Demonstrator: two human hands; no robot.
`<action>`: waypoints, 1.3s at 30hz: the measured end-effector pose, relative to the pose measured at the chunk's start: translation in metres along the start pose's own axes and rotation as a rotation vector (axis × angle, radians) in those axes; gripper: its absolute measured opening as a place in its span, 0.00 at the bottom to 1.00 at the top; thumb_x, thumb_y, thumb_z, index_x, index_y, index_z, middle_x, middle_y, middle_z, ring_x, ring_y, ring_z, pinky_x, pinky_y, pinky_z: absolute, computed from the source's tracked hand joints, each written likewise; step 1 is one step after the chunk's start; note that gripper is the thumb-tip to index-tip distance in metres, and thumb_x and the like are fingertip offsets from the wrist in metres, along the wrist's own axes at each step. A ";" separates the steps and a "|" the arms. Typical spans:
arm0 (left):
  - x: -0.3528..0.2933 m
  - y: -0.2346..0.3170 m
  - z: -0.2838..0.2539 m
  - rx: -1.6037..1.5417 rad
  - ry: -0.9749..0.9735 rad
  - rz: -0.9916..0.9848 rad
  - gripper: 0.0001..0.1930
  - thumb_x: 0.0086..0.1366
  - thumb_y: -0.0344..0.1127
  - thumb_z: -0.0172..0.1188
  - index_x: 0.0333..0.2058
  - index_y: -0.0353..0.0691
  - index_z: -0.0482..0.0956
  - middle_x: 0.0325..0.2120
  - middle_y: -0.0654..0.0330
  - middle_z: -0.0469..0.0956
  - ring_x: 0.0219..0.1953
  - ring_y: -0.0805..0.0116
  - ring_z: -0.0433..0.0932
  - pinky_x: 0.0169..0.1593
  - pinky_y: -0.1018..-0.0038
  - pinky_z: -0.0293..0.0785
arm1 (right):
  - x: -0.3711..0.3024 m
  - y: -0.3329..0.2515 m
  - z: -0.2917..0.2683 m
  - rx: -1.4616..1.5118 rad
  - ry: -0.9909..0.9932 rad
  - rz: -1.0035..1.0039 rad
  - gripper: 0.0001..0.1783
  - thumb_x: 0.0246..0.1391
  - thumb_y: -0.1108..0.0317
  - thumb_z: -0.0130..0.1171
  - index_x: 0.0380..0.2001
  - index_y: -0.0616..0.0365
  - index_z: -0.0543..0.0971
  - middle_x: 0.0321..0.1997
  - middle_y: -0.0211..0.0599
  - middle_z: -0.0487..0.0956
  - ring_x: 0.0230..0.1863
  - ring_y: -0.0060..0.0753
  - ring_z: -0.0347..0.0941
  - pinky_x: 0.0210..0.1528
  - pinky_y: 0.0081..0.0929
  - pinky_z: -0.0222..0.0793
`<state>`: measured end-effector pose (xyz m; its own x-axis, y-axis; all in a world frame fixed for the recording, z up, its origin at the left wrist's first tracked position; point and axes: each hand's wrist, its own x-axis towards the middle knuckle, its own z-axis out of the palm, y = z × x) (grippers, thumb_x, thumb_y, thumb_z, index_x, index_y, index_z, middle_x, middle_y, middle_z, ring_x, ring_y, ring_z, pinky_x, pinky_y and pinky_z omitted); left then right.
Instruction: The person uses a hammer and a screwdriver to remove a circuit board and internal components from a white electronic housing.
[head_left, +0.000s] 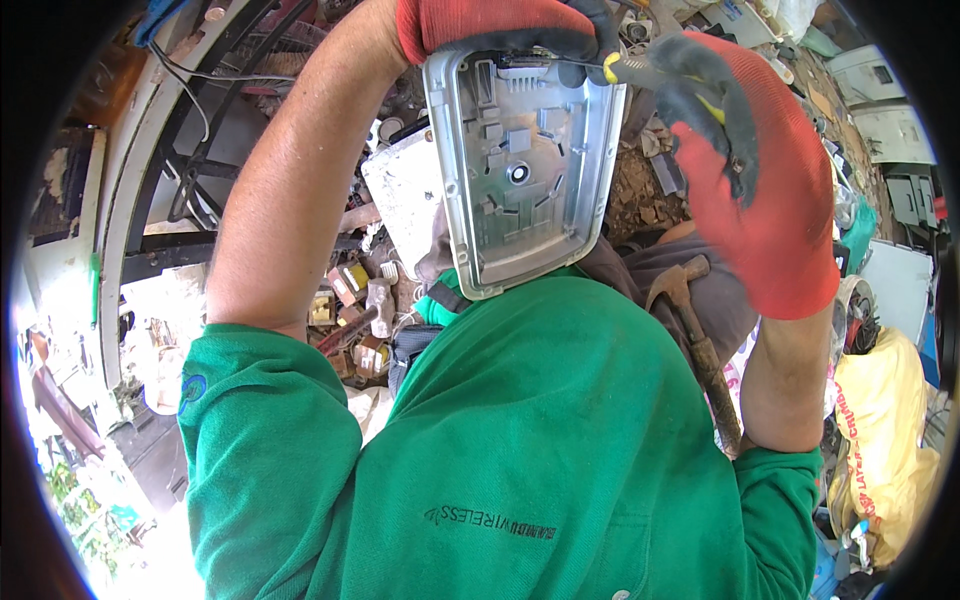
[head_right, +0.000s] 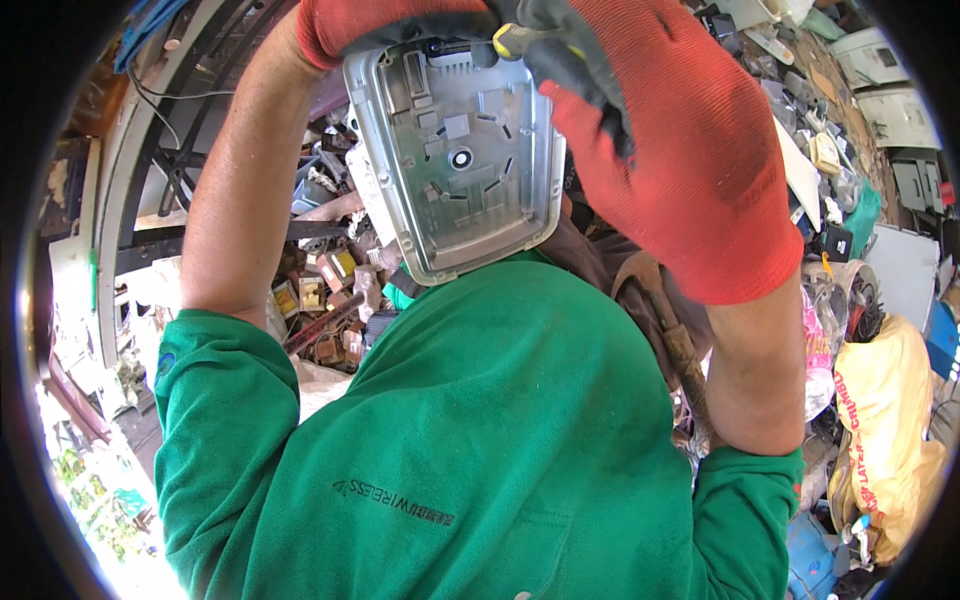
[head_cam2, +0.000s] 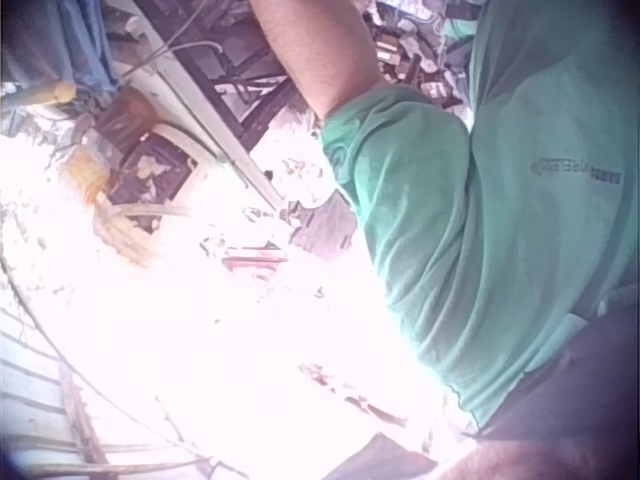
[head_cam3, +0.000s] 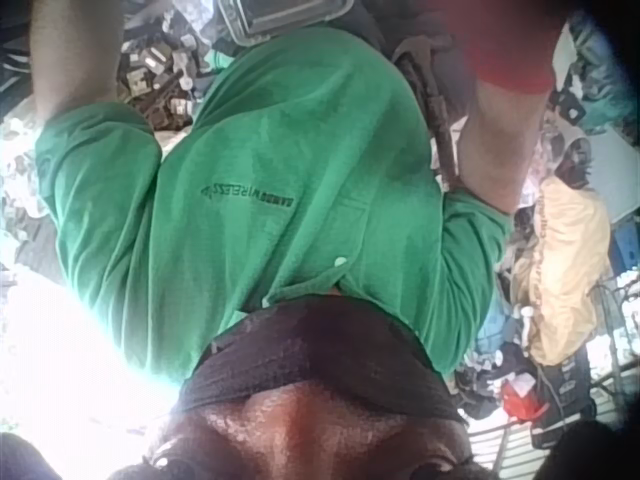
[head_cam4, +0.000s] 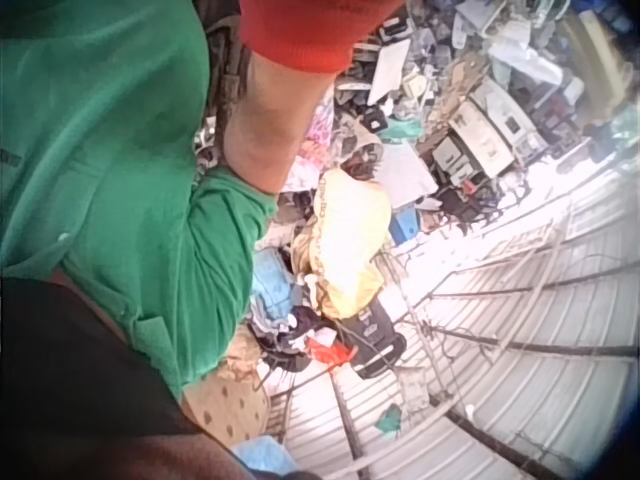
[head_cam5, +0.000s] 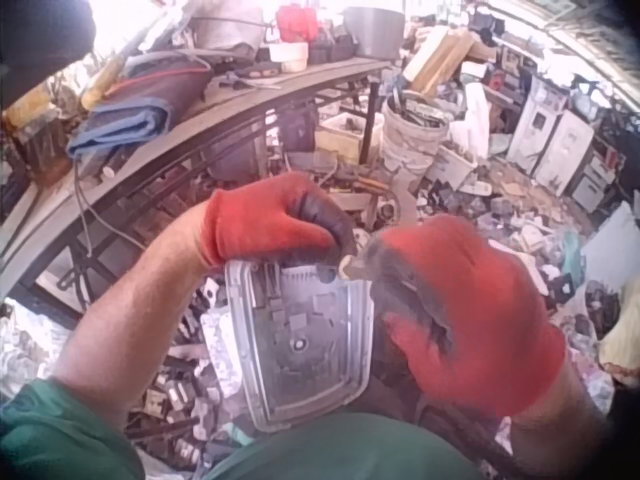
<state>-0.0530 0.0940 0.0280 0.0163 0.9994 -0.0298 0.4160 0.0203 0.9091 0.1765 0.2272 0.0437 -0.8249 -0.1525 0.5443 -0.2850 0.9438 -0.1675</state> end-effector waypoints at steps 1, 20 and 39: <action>0.000 0.002 0.000 -0.004 -0.003 0.023 0.11 0.60 0.29 0.57 0.35 0.31 0.86 0.27 0.64 0.84 0.31 0.79 0.78 0.36 0.77 0.75 | 0.001 -0.003 -0.002 -0.003 -0.021 -0.007 0.25 0.52 0.78 0.60 0.56 0.61 0.75 0.50 0.45 0.80 0.41 0.46 0.79 0.46 0.31 0.75; -0.003 0.002 0.004 0.169 0.088 0.085 0.18 0.53 0.32 0.69 0.44 0.34 0.84 0.35 0.54 0.85 0.36 0.68 0.83 0.43 0.69 0.78 | 0.012 -0.008 -0.018 -0.036 0.025 -0.065 0.12 0.46 0.69 0.62 0.37 0.52 0.78 0.48 0.41 0.75 0.44 0.49 0.74 0.42 0.42 0.72; 0.002 -0.002 -0.004 0.028 -0.044 0.047 0.13 0.53 0.26 0.66 0.40 0.32 0.85 0.32 0.59 0.84 0.35 0.73 0.80 0.41 0.73 0.76 | 0.022 -0.012 -0.061 -0.010 -0.055 -0.061 0.19 0.56 0.71 0.60 0.51 0.62 0.76 0.41 0.40 0.80 0.37 0.34 0.77 0.42 0.32 0.74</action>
<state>-0.0571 0.0956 0.0276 0.0762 0.9971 -0.0059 0.4391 -0.0283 0.8980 0.1920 0.2304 0.1082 -0.8317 -0.2254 0.5074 -0.3310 0.9350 -0.1272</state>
